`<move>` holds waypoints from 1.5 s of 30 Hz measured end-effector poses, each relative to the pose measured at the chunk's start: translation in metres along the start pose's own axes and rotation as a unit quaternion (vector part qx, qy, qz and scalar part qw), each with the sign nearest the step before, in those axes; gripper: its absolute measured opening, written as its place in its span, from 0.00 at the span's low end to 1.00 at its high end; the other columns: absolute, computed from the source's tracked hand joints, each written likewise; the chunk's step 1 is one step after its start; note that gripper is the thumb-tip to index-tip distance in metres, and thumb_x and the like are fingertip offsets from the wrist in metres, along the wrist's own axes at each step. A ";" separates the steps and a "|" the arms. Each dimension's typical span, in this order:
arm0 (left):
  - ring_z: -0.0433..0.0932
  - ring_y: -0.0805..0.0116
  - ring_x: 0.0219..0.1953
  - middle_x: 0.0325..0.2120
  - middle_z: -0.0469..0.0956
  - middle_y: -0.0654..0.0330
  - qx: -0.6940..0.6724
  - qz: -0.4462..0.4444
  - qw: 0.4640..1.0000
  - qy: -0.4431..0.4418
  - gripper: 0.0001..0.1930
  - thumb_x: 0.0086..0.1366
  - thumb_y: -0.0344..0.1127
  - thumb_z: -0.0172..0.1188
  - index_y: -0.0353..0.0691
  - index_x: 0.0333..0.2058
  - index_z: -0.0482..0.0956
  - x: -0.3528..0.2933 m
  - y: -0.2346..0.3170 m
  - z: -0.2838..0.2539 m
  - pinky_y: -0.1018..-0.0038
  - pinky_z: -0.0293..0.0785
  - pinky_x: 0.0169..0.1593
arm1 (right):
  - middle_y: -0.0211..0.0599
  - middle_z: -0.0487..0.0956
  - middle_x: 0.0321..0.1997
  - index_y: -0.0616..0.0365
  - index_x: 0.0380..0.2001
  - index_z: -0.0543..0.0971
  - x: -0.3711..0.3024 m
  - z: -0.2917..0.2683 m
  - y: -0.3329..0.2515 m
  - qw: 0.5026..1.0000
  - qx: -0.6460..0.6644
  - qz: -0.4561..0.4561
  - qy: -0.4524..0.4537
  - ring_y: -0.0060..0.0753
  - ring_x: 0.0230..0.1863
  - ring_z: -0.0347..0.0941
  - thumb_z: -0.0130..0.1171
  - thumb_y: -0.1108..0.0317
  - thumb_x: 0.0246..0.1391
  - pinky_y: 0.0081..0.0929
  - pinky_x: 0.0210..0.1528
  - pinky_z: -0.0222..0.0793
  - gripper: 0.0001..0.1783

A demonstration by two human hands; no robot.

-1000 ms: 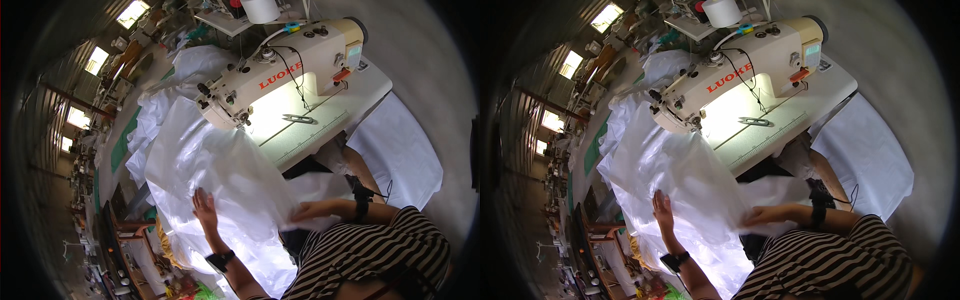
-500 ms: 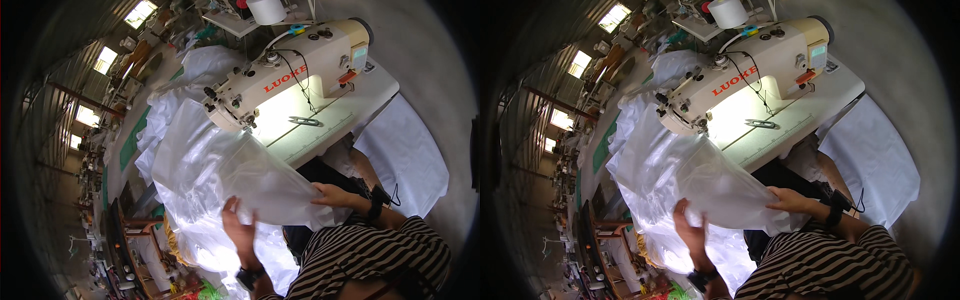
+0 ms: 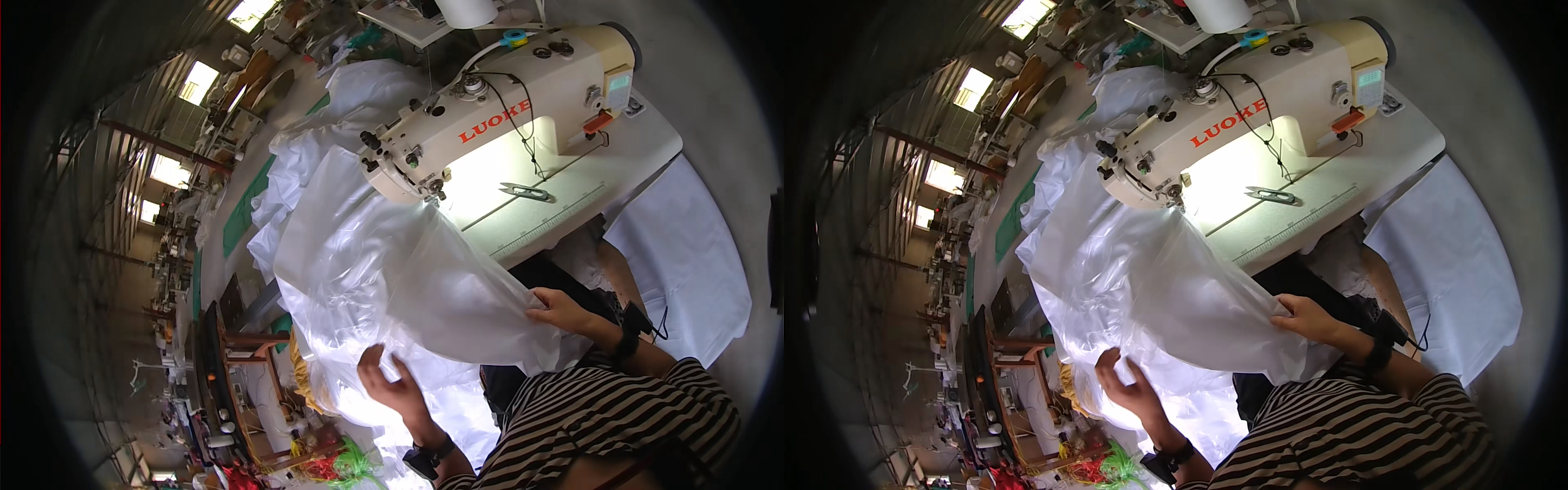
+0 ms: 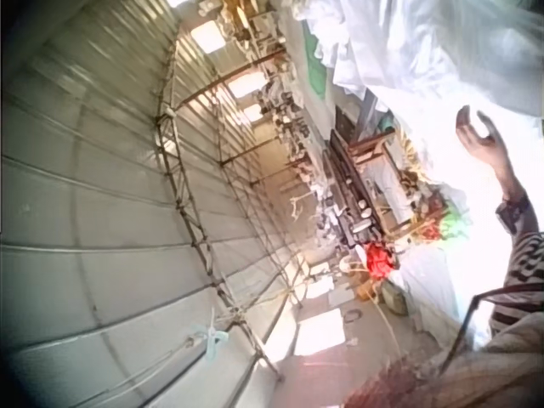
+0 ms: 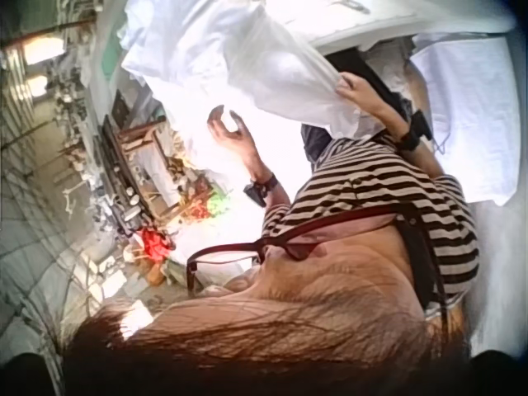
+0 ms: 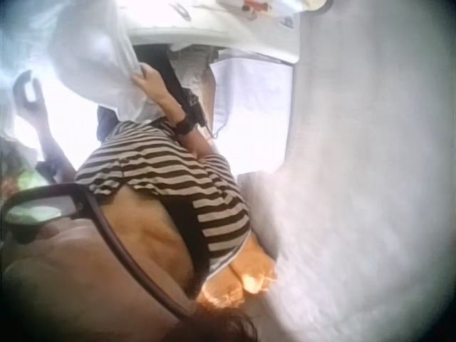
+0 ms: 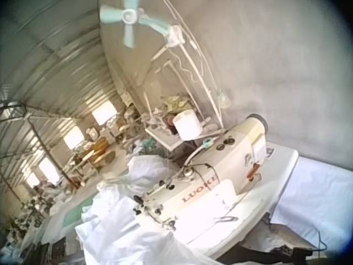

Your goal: Sewing large white plastic sheets using an industrial sewing machine on a factory floor.

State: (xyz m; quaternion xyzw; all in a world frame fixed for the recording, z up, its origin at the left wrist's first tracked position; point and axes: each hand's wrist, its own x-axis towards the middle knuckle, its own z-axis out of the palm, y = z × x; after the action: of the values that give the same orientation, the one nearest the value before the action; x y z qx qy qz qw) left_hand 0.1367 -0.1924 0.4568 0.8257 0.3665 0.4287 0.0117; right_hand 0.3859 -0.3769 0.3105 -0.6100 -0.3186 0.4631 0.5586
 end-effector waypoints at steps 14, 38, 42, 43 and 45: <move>0.80 0.69 0.30 0.27 0.81 0.59 -0.283 -0.214 0.886 -0.298 0.02 0.63 0.24 0.61 0.36 0.33 0.78 -0.024 0.066 0.028 0.73 0.76 0.37 | 0.32 0.80 0.40 0.64 0.48 0.76 -0.013 -0.009 -0.002 0.995 0.081 0.027 -0.043 0.20 0.41 0.74 0.61 0.58 0.61 0.22 0.45 0.69 0.21; 0.79 0.62 0.43 0.45 0.78 0.50 -0.554 -0.617 0.492 -0.265 0.21 0.72 0.44 0.51 0.31 0.52 0.72 -0.224 -0.073 0.140 0.67 0.79 0.46 | 0.32 0.76 0.19 0.62 0.65 0.64 -0.005 0.019 -0.063 0.775 -0.599 -0.192 0.055 0.30 0.17 0.76 0.56 0.72 0.50 0.28 0.15 0.70 0.35; 0.79 0.61 0.44 0.47 0.77 0.48 -0.492 -0.572 0.643 -0.134 0.21 0.72 0.42 0.51 0.30 0.55 0.70 -0.204 -0.072 0.136 0.66 0.80 0.47 | 0.33 0.75 0.17 0.65 0.65 0.62 -0.004 0.034 -0.070 0.780 -0.595 -0.192 0.028 0.31 0.16 0.75 0.56 0.71 0.50 0.28 0.15 0.70 0.37; 0.79 0.61 0.45 0.48 0.77 0.48 -0.431 -0.535 0.723 -0.065 0.21 0.72 0.41 0.52 0.29 0.55 0.69 -0.195 -0.076 0.127 0.66 0.81 0.47 | 0.35 0.78 0.19 0.68 0.65 0.61 -0.001 0.037 -0.068 0.782 -0.598 -0.173 0.001 0.32 0.18 0.77 0.54 0.72 0.50 0.30 0.17 0.72 0.37; 0.79 0.61 0.45 0.49 0.76 0.47 -0.259 -0.455 0.846 0.101 0.22 0.73 0.40 0.52 0.29 0.56 0.68 -0.167 -0.087 0.085 0.65 0.81 0.47 | 0.34 0.77 0.17 0.71 0.64 0.62 0.001 0.044 -0.069 0.795 -0.578 -0.184 0.013 0.32 0.17 0.77 0.54 0.73 0.49 0.30 0.17 0.71 0.37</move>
State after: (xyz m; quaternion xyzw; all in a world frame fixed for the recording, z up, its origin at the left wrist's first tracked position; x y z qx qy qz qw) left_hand 0.0849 -0.2066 0.2570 0.4856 0.5761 0.5355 0.3815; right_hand 0.3544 -0.3472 0.3797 -0.7549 -0.6261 0.0735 0.1807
